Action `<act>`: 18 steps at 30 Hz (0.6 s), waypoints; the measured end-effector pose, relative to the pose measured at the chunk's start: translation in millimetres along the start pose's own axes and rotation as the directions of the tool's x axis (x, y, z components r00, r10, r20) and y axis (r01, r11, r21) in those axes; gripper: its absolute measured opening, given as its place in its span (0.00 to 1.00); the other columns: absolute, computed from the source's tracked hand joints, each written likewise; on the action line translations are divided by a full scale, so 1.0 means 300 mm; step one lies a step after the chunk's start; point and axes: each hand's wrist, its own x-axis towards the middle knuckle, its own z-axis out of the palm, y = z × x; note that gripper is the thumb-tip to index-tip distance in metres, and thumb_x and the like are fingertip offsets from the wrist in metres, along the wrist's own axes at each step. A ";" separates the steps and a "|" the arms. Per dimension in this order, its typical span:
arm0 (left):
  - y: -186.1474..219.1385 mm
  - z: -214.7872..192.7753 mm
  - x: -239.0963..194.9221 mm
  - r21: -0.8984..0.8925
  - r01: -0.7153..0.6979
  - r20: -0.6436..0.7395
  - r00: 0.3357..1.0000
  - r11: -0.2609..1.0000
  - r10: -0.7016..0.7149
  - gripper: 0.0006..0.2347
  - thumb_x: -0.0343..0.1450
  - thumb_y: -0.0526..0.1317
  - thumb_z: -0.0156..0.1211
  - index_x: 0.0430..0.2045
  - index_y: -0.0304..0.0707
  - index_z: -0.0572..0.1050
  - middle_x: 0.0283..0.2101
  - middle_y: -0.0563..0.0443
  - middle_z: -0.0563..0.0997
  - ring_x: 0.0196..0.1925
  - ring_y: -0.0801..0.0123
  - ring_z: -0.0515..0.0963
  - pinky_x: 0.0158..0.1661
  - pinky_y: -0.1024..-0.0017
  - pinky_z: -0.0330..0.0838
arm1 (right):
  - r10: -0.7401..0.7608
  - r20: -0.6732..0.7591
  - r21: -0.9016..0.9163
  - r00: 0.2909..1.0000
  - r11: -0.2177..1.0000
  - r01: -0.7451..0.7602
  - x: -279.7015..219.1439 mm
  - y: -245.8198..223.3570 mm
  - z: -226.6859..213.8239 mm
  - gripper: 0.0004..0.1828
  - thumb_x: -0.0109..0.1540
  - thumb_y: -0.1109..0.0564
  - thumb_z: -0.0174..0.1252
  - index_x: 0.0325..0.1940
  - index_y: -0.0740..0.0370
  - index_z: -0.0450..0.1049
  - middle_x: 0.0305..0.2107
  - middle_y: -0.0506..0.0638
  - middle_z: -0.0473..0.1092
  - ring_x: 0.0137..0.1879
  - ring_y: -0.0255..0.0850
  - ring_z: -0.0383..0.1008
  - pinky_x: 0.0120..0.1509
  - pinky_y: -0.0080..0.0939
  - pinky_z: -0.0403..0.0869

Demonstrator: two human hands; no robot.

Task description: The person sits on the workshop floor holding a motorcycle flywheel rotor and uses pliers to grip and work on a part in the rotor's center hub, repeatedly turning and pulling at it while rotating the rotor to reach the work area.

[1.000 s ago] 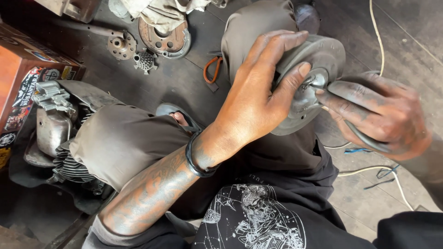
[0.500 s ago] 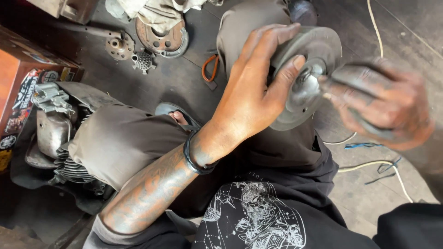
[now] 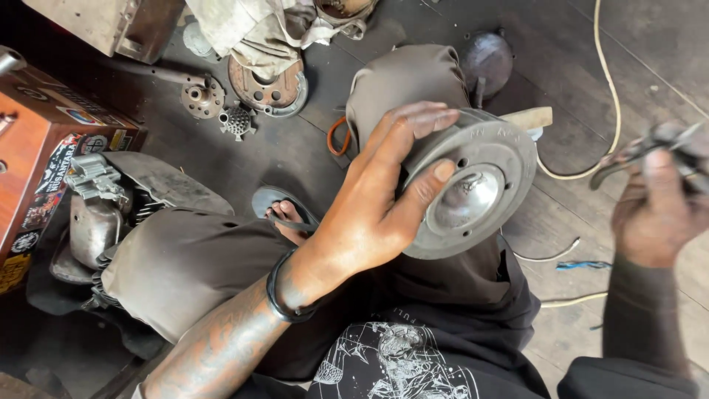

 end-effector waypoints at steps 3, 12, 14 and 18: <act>-0.005 0.006 0.000 -0.018 0.021 0.015 1.000 1.000 -0.020 0.16 0.77 0.33 0.54 0.59 0.29 0.66 0.64 0.39 0.69 0.68 0.50 0.75 0.69 0.59 0.70 | -0.230 0.133 -0.088 0.964 0.966 0.243 -0.032 0.010 0.098 0.13 0.77 0.66 0.47 0.64 0.54 0.58 0.57 0.54 0.64 0.54 0.44 0.71 0.61 0.46 0.80; 0.008 0.008 0.001 0.041 0.022 0.025 0.999 0.999 -0.023 0.17 0.75 0.33 0.55 0.59 0.30 0.65 0.65 0.37 0.69 0.68 0.49 0.73 0.68 0.59 0.68 | -0.317 0.185 -0.388 0.930 0.846 0.366 -0.060 0.042 0.108 0.12 0.69 0.69 0.58 0.57 0.76 0.72 0.49 0.61 0.72 0.47 0.45 0.72 0.60 0.41 0.71; 0.008 0.012 -0.002 0.042 0.016 0.026 1.000 0.999 -0.017 0.17 0.75 0.33 0.55 0.59 0.29 0.65 0.65 0.36 0.68 0.68 0.49 0.73 0.68 0.59 0.68 | -0.323 0.193 -0.489 0.927 0.787 0.376 -0.069 0.040 0.108 0.14 0.67 0.69 0.57 0.56 0.77 0.75 0.47 0.63 0.72 0.47 0.47 0.68 0.59 0.43 0.68; 0.017 0.011 -0.008 0.053 0.014 0.036 0.999 0.999 -0.016 0.17 0.75 0.34 0.55 0.59 0.29 0.65 0.65 0.36 0.68 0.67 0.49 0.73 0.67 0.59 0.68 | -0.261 0.138 -0.429 0.955 0.854 0.295 -0.097 0.054 0.118 0.12 0.68 0.67 0.58 0.55 0.75 0.72 0.47 0.61 0.73 0.45 0.44 0.71 0.56 0.40 0.72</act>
